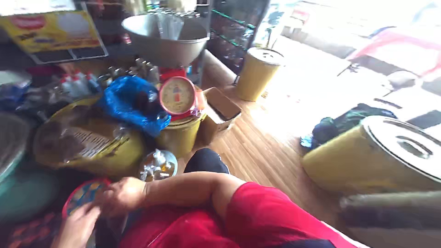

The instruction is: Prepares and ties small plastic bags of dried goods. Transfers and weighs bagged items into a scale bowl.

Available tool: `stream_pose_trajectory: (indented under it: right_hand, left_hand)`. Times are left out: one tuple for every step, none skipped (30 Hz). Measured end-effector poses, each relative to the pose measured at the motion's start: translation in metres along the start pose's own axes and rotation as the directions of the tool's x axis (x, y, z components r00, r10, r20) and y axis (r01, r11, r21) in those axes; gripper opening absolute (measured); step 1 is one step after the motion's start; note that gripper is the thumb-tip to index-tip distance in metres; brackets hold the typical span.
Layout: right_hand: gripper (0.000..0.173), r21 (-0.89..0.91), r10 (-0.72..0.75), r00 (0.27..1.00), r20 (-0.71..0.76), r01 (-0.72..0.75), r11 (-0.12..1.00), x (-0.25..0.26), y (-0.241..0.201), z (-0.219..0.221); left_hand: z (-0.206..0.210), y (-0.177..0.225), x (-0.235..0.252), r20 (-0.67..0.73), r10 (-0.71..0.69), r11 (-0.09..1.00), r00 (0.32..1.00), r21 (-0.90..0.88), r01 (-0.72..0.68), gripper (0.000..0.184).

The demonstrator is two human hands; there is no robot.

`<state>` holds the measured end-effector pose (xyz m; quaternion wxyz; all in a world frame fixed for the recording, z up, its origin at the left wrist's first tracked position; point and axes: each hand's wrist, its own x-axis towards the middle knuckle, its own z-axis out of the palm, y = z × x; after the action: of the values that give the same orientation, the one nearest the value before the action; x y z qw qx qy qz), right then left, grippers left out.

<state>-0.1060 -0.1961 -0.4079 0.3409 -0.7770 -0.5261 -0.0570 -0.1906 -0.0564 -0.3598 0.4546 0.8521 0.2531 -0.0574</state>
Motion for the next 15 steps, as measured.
stream_pose_trajectory:
  right_hand:
    - [0.028, 0.047, 0.020, 1.000, 0.004, -0.020, 0.999, 0.000, 0.002, 0.000]
    - [0.026, 0.091, 0.020, 1.000, -0.015, -0.019, 0.996, -0.001, 0.003, 0.001]
    - [0.023, 0.148, 0.022, 0.999, -0.032, -0.017, 0.989, -0.003, 0.003, 0.001]
    - [0.020, 0.213, 0.027, 0.998, -0.051, -0.015, 0.977, -0.005, 0.001, 0.000]
    - [0.019, 0.272, 0.045, 0.998, -0.053, -0.028, 0.962, -0.007, 0.000, -0.001]
    - [0.018, 0.325, 0.071, 0.997, -0.042, -0.053, 0.944, -0.008, -0.001, -0.002]
    - [0.017, 0.361, 0.088, 0.995, -0.039, -0.068, 0.930, -0.008, -0.001, -0.001]
    - [0.017, 0.373, 0.093, 0.995, -0.021, -0.079, 0.924, -0.008, 0.000, -0.001]
    - [0.018, 0.354, 0.082, 0.997, 0.012, -0.081, 0.932, -0.007, -0.001, -0.003]
    - [0.021, 0.304, 0.061, 0.996, 0.071, -0.080, 0.949, -0.004, -0.003, -0.008]
    - [0.027, 0.232, 0.043, 0.988, 0.149, -0.077, 0.970, 0.000, -0.006, -0.014]
    - [0.035, 0.159, 0.048, 0.972, 0.228, -0.086, 0.983, 0.004, -0.010, -0.019]
    - [0.040, 0.109, 0.068, 0.957, 0.283, -0.103, 0.989, 0.007, -0.014, -0.022]
    - [0.039, 0.079, 0.096, 0.945, 0.311, -0.126, 0.989, 0.008, -0.017, -0.024]
    - [0.037, 0.065, 0.119, 0.940, 0.319, -0.147, 0.987, 0.009, -0.018, -0.025]
  left_hand:
    - [-0.003, -0.001, 0.000, 0.027, 0.051, 0.998, 0.998, 0.046, -0.052, 0.028]
    - [-0.005, -0.001, 0.000, 0.047, 0.096, 0.992, 0.994, 0.079, -0.100, 0.028]
    - [-0.006, -0.003, 0.000, 0.053, 0.131, 0.986, 0.990, 0.100, -0.136, 0.028]
    - [-0.006, -0.006, 0.000, 0.049, 0.156, 0.981, 0.987, 0.108, -0.161, 0.027]
    - [-0.006, -0.009, 0.000, 0.044, 0.169, 0.979, 0.985, 0.107, -0.173, 0.027]
    - [-0.005, -0.011, 0.001, 0.039, 0.177, 0.979, 0.983, 0.093, -0.180, 0.027]
    - [-0.004, -0.015, 0.003, 0.027, 0.179, 0.981, 0.983, 0.066, -0.180, 0.028]
    - [-0.002, -0.020, 0.006, 0.009, 0.171, 0.985, 0.985, 0.032, -0.171, 0.028]
    - [-0.001, -0.025, 0.008, -0.011, 0.149, 0.989, 0.989, -0.004, -0.149, 0.028]
    - [-0.001, -0.028, 0.011, -0.025, 0.121, 0.992, 0.992, -0.038, -0.122, 0.027]
    - [-0.002, -0.029, 0.011, -0.035, 0.095, 0.994, 0.995, -0.051, -0.096, 0.026]
    - [-0.004, -0.027, 0.010, -0.029, 0.072, 0.997, 0.997, -0.038, -0.073, 0.025]
    - [-0.006, -0.023, 0.007, -0.010, 0.060, 0.998, 0.998, -0.004, -0.060, 0.026]
    - [-0.007, -0.019, 0.005, 0.005, 0.061, 0.997, 0.998, 0.039, -0.062, 0.026]
    - [-0.008, -0.016, 0.004, 0.015, 0.071, 0.994, 0.997, 0.080, -0.072, 0.026]
